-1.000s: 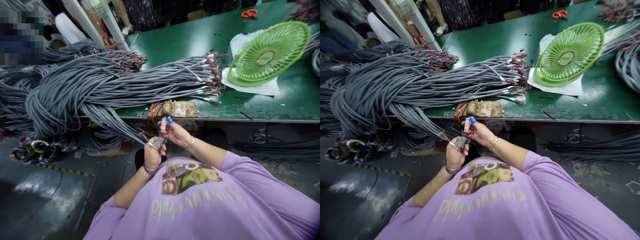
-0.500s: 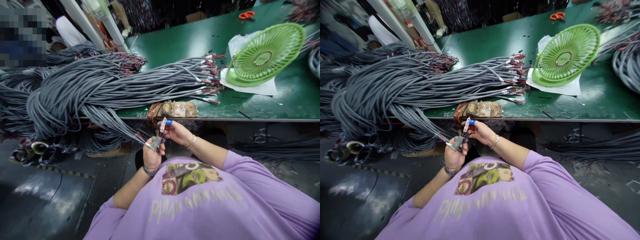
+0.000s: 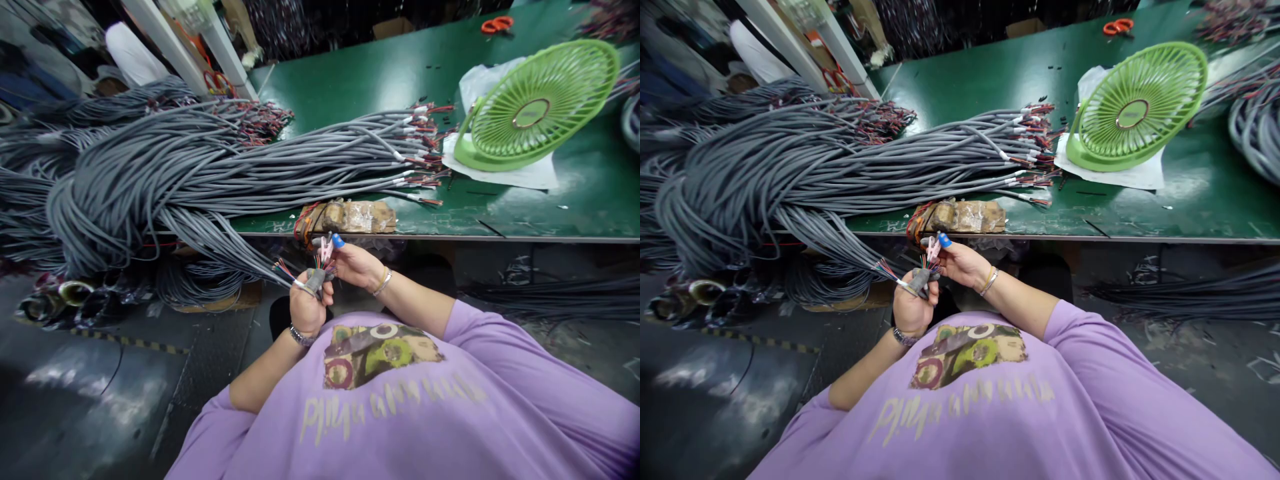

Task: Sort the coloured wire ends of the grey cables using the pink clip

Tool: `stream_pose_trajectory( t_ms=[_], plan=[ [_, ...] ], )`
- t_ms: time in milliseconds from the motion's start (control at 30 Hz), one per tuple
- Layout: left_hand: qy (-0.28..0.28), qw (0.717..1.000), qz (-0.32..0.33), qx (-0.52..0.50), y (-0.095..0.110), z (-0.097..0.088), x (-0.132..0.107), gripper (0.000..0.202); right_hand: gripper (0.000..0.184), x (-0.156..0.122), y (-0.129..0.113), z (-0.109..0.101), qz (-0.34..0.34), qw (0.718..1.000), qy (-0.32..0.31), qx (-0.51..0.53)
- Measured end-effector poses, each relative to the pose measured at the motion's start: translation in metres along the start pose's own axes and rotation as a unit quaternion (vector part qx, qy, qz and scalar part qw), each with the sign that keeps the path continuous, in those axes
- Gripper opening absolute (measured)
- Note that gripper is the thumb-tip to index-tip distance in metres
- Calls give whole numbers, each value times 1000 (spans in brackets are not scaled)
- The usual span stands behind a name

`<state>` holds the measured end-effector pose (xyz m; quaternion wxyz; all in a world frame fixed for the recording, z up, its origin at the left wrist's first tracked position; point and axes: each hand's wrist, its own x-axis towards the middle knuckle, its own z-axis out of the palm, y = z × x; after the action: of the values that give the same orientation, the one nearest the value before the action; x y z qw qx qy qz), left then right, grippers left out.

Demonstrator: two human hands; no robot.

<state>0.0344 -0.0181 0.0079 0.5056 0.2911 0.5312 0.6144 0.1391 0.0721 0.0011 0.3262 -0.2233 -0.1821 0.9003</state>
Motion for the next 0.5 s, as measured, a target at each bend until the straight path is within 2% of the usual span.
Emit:
stream_pose_trajectory(
  t_ms=[267,500],
  plan=[
    [-10,1000,-18,11,0,0,-4,30,30,2,2,6,-26,999,15,25],
    [-15,999,-21,19,2,0,-6,32,28,0,3,8,-21,999,38,27]
  ],
)
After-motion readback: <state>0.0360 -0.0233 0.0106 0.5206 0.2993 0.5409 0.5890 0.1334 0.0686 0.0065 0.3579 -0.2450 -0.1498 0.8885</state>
